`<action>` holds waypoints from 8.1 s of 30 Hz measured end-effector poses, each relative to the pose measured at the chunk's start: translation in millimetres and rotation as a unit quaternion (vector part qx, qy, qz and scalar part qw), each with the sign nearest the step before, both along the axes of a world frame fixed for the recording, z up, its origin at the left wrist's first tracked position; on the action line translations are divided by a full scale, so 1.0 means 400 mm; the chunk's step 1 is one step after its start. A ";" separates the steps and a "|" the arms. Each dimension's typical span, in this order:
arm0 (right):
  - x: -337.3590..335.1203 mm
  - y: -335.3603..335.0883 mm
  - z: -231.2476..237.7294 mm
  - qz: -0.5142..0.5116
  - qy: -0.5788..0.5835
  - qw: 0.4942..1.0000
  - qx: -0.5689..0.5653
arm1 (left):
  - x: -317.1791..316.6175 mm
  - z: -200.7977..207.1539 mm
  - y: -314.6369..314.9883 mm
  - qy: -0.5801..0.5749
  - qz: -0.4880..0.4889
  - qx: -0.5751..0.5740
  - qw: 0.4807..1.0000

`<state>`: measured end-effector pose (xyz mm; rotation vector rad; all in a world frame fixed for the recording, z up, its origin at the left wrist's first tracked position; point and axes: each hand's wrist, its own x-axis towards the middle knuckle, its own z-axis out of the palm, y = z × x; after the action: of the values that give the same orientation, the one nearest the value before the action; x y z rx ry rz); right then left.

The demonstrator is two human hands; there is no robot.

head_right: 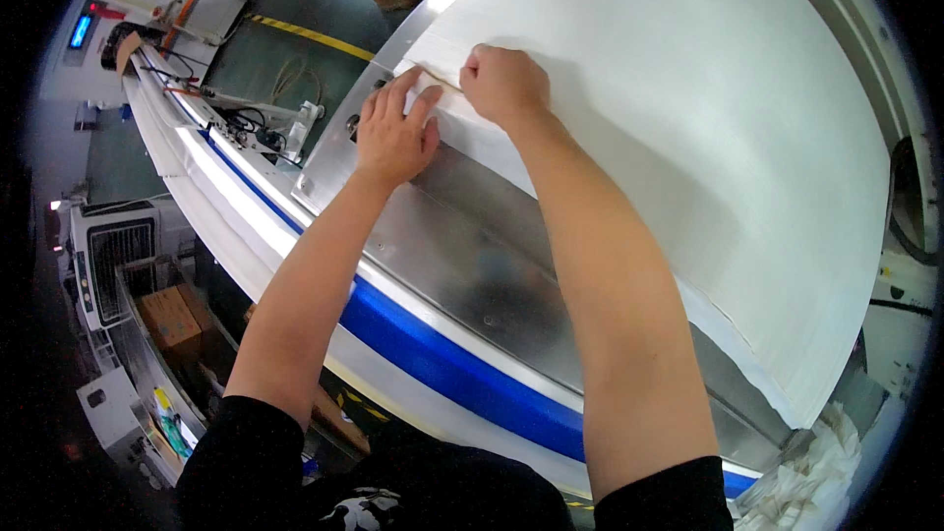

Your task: The person repeatedly picks up individual white sheets from a stack and feeds them into a large industrial machine. They align each sheet by hand before inserting it into the machine's input slot.

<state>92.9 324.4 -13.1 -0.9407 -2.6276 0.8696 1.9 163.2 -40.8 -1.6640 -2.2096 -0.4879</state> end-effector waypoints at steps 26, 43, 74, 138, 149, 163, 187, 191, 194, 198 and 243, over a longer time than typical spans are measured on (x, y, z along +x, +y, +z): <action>2.091 0.149 0.015 -0.430 -0.438 0.786 0.083 | -0.171 -0.024 0.108 0.291 0.039 -0.475 0.829; 2.466 0.180 0.073 -0.364 -0.611 0.701 0.057 | -0.137 0.017 0.110 0.236 0.076 -0.467 0.849; 2.652 -0.384 0.173 -0.011 -0.703 0.707 -0.073 | 0.052 0.142 -0.472 0.217 0.004 -0.780 0.587; 1.357 -0.190 0.051 -0.082 -0.305 0.948 -0.049 | 0.279 -0.091 -0.133 -0.016 0.089 -0.102 0.991; 0.314 -0.037 0.041 0.074 -0.009 0.996 -0.043 | 0.300 -0.081 -0.122 -0.113 0.085 -0.004 0.990; -0.027 0.021 0.000 0.023 -0.029 0.999 -0.032 | 0.280 -0.084 -0.123 -0.154 0.088 -0.025 0.984; -0.020 0.025 -0.005 -0.016 -0.036 0.999 -0.023 | -0.024 -0.019 0.018 0.015 0.008 0.022 1.000; 0.032 0.011 0.013 -0.001 0.034 0.996 -0.077 | -0.014 -0.008 -0.008 0.029 -0.008 -0.003 1.000; 0.173 -0.069 0.028 0.014 0.038 0.997 -0.062 | -0.031 0.024 -0.033 0.045 -0.053 -0.057 0.996; 0.484 -0.121 0.000 -0.076 -0.030 0.994 0.072 | -0.080 0.051 -0.048 0.019 -0.091 -0.163 0.982; 2.578 0.144 0.298 -0.319 -0.529 0.779 0.108 | -0.032 0.317 0.084 0.169 0.102 -0.420 0.886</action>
<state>1124.2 381.9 105.9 -2.5761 -2.5933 -0.2660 -11.0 196.7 86.0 -1.6347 -2.4085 0.8837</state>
